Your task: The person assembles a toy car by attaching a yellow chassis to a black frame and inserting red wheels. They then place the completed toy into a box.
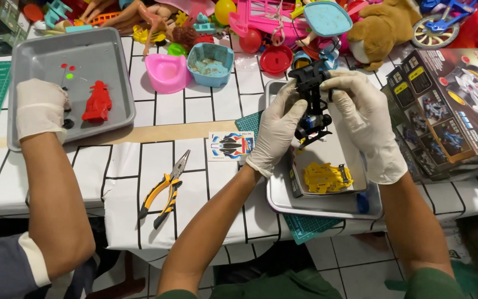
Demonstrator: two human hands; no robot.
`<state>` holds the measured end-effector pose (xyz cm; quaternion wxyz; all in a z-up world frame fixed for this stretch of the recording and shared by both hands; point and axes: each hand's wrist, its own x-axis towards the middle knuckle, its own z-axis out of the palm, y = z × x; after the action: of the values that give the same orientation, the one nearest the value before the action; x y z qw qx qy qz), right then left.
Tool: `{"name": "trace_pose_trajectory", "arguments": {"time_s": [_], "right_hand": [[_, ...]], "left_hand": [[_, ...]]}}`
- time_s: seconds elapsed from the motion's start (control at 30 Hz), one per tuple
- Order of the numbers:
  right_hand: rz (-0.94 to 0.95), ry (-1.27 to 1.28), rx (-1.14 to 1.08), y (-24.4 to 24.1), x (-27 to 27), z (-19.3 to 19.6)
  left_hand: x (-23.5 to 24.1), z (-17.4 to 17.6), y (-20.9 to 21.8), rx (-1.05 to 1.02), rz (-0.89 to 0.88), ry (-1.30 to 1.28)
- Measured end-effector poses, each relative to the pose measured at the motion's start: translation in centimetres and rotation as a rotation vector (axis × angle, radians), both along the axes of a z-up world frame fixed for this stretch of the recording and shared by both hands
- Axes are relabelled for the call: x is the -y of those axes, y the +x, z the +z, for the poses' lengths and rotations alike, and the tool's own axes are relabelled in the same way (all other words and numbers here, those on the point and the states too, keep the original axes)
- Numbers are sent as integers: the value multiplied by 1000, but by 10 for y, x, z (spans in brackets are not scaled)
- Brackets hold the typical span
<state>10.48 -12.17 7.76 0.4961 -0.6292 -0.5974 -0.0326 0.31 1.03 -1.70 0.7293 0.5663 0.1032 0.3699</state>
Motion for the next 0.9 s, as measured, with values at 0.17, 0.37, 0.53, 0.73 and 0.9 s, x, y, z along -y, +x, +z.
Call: {"name": "trace_pose_trajectory", "arguments": {"time_s": [0.17, 0.37, 0.53, 0.73, 0.9], "right_hand": [[28, -3, -242, -1, 0, -6], [47, -70, -370, -7, -3, -4], [63, -85, -417, -14, -5, 7], [79, -131, -370, -5, -5, 1], [50, -96, -346, -4, 1, 7]], "left_hand": [[7, 21, -11, 25, -102, -33], [9, 40, -18, 48, -81, 97], [12, 51, -30, 67, -60, 118], [7, 35, -21, 83, -26, 168], [5, 33, -19, 107, 58, 179]]}}
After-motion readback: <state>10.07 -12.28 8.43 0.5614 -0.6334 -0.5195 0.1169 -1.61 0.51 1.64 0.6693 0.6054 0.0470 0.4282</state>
